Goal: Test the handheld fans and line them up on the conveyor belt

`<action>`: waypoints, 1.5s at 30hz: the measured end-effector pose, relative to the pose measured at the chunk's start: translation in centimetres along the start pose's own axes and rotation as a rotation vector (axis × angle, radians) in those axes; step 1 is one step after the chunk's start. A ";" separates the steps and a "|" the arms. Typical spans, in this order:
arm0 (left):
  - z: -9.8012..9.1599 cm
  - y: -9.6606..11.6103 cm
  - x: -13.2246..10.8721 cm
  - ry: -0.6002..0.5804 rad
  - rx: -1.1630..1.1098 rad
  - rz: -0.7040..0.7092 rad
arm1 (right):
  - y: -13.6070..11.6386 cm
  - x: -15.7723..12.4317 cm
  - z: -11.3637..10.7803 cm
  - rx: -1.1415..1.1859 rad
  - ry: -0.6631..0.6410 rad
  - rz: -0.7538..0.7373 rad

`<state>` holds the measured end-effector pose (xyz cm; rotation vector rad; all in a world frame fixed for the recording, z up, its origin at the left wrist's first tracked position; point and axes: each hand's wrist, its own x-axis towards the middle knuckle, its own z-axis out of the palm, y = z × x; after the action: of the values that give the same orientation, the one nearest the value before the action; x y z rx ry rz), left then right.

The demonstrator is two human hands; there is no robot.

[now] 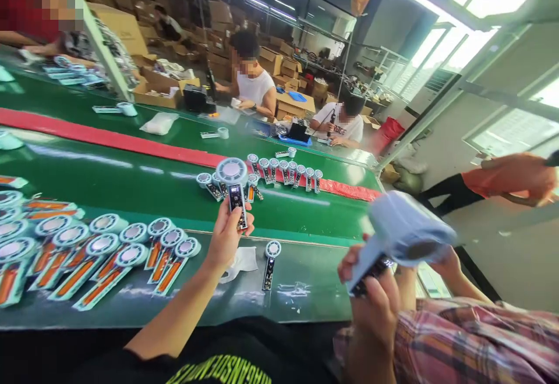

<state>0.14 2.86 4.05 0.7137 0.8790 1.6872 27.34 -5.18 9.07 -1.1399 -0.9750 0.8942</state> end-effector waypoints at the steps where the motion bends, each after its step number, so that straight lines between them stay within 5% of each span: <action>1: 0.1 -0.1 0.1 0.011 0.002 -0.002 | 0.5 -0.5 1.3 0.126 -0.120 0.041; 3: 0.3 -0.3 0.2 0.015 0.016 -0.008 | 1.3 0.0 2.5 0.332 -0.235 0.140; 5: 0.4 -0.4 0.3 0.017 0.029 -0.019 | 1.9 1.5 2.0 0.501 -0.195 0.233; 13: -1.4 -1.2 0.9 0.155 0.044 -0.073 | 3.6 4.1 -4.5 0.657 -0.016 0.146; 21: -2.7 -2.9 1.0 0.198 0.074 -0.184 | -1.4 0.9 -8.0 0.899 0.166 0.064; 28: -1.8 -3.9 0.6 0.156 0.133 -0.227 | -5.0 -1.2 -8.3 1.548 0.043 -0.064; 33: -1.4 -3.9 0.2 0.101 0.169 -0.245 | -5.3 -1.8 -7.1 2.471 0.032 -0.172; 36: -1.6 -4.0 0.2 0.061 0.175 -0.214 | -5.4 -1.6 -6.8 2.745 0.051 -0.281; 39: -1.9 -4.0 0.1 0.063 0.171 -0.219 | -5.2 -1.3 -6.7 2.562 0.051 -0.230; 45: -2.6 -3.8 0.1 0.173 0.159 -0.291 | -4.3 -0.3 -6.5 1.586 0.069 0.043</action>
<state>-0.02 3.08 -0.55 0.5198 1.1894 1.4445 33.71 -8.32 12.36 0.1850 0.0197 1.2312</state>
